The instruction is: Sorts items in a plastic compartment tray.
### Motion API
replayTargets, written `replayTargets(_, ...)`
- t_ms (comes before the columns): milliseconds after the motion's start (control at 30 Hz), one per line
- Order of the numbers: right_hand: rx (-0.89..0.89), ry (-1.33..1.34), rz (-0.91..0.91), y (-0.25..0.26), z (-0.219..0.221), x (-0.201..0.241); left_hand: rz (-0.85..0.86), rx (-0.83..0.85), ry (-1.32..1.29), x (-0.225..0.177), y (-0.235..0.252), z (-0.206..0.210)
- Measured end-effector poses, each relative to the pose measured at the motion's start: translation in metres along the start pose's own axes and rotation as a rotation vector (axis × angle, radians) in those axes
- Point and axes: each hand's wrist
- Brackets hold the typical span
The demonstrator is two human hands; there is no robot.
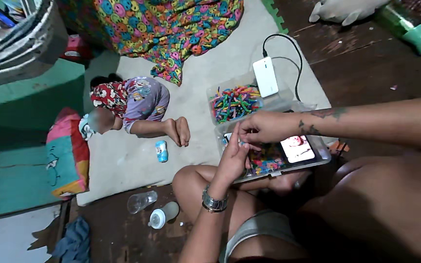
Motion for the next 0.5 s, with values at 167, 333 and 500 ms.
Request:
replayTargets(167, 0.010, 0.087, 0.255, -0.016, -0.007, 0.036, 0.066, -0.232, -0.055, -0.002, -0.002, 0.010)
replayTargets(333, -0.133, 0.423, 0.108, -0.002, 0.006, -0.031, 0.120, -0.359, -0.278, -0.001, 0.002, 0.018)
replayTargets(500, -0.187, 0.442, 0.071, -0.008, 0.006, -0.036, 0.078, -0.338, -0.451, -0.007, 0.005, 0.024)
Point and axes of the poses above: each hand's wrist, its own y-axis towards the middle knuckle, its own z-axis out of the palm, x = y × z, and after that the axes turned 7 degrees about y, right-handed
